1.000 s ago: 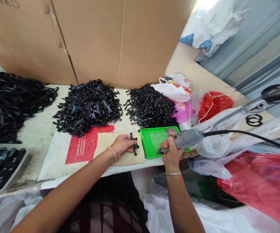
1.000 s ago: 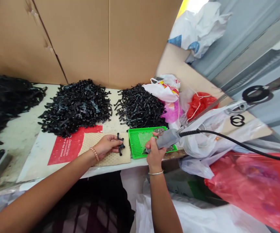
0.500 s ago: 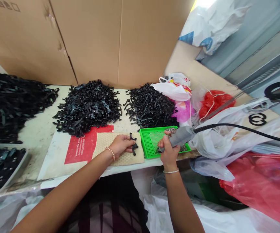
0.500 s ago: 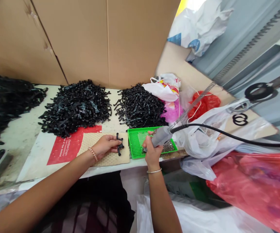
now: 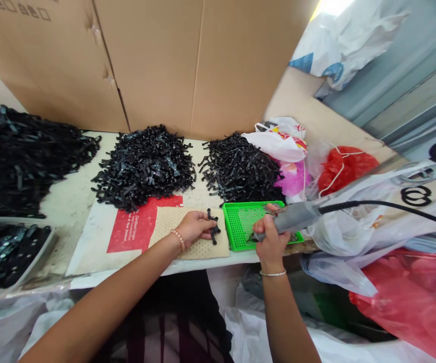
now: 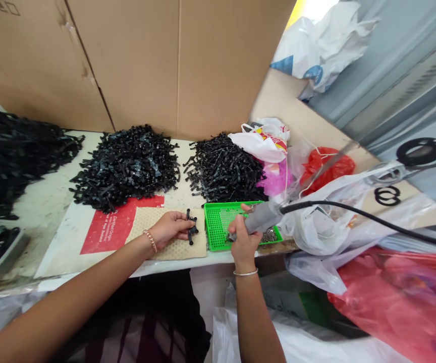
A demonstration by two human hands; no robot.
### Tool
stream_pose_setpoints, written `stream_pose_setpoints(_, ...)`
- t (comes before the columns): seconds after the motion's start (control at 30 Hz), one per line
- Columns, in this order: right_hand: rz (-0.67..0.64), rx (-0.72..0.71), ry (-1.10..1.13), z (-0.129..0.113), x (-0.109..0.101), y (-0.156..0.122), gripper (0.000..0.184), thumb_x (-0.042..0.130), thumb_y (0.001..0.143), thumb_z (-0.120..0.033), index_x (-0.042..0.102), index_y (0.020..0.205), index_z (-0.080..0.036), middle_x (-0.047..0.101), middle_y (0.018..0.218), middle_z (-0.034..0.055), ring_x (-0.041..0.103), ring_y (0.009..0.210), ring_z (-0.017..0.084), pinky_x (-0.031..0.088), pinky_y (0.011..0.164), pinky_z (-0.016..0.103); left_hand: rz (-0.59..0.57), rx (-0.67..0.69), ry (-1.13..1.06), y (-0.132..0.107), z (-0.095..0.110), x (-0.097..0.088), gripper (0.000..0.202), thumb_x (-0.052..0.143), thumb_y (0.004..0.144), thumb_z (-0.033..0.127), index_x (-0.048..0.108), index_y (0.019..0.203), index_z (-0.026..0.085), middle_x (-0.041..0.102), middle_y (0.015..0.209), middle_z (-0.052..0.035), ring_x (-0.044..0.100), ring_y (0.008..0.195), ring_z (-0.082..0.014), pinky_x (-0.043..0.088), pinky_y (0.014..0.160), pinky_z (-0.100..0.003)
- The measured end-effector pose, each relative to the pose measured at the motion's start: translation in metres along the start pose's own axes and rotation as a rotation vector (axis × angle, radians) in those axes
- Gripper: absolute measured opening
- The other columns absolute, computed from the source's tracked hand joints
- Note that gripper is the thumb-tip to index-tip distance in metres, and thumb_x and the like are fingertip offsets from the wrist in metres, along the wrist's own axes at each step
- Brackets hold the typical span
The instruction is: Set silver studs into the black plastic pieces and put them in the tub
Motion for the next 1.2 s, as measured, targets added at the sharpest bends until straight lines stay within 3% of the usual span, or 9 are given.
stream_pose_setpoints(0.17,-0.016,0.003,0.200,-0.025,0.034,-0.001,0.032,0.069,0.076,-0.040,0.058,0.098,-0.021,0.037,0.045,-0.0117,0.031,0.040,0.007,0.033,0.044,0.019,-0.001,-0.012,-0.013,0.001,-0.001,0.001,0.019,0.075,0.073,0.005,0.058,0.068,0.009,0.066,0.063,-0.0051,0.063,0.052,-0.0115,0.056,0.050,-0.021)
stream_pose_setpoints(0.3,-0.109,0.101,0.236,-0.014,0.070,-0.008,0.031,0.069,0.074,-0.041,0.056,0.095,-0.022,0.035,0.045,-0.0119,0.031,0.040,0.007,0.032,0.044,0.019,-0.017,0.012,-0.023,0.002,-0.001,0.001,0.020,0.075,0.073,0.005,0.057,0.067,0.009,0.064,0.061,-0.0032,0.061,0.049,-0.0109,0.056,0.051,-0.023)
stream_pose_setpoints(0.4,-0.119,0.154,0.228,0.000,0.082,-0.012,0.031,0.070,0.073,-0.040,0.056,0.093,-0.022,0.036,0.045,-0.0117,0.031,0.040,0.008,0.032,0.044,0.019,-0.044,0.033,-0.018,0.004,-0.002,0.002,0.017,0.073,0.075,0.006,0.058,0.068,0.009,0.062,0.059,-0.0021,0.059,0.049,-0.0101,0.056,0.050,-0.022)
stream_pose_setpoints(0.73,-0.107,0.149,0.204,0.007,0.082,-0.014,0.030,0.071,0.073,-0.037,0.054,0.091,-0.022,0.038,0.045,-0.0117,0.035,0.041,0.008,0.035,0.045,0.020,-0.068,0.039,-0.001,0.004,-0.002,0.003,0.014,0.070,0.077,0.005,0.058,0.069,0.009,0.061,0.060,-0.0020,0.058,0.051,-0.0093,0.056,0.051,-0.022)
stream_pose_setpoints(1.03,-0.112,0.163,0.165,0.010,0.084,-0.014,0.032,0.071,0.071,-0.040,0.053,0.089,-0.022,0.037,0.044,-0.0119,0.034,0.041,0.008,0.034,0.046,0.021,-0.086,0.050,-0.023,0.005,-0.002,0.002,0.021,0.080,0.070,0.014,0.060,0.069,0.009,0.062,0.062,-0.0031,0.059,0.052,-0.0103,0.056,0.050,-0.022)
stream_pose_setpoints(1.2,-0.112,0.159,0.163,0.011,0.082,-0.014,0.031,0.071,0.071,-0.040,0.053,0.089,-0.022,0.037,0.044,-0.0118,0.034,0.040,0.008,0.033,0.045,0.021,-0.073,0.040,-0.017,0.004,-0.001,0.003,0.017,0.075,0.074,0.009,0.058,0.069,0.010,0.061,0.061,-0.0021,0.058,0.051,-0.0098,0.056,0.050,-0.022)
Point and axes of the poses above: each hand's wrist, its own y-axis towards the middle knuckle, its own x-axis out of the palm, z = x × y, the point moved 6 cm from there along y, towards the middle knuckle
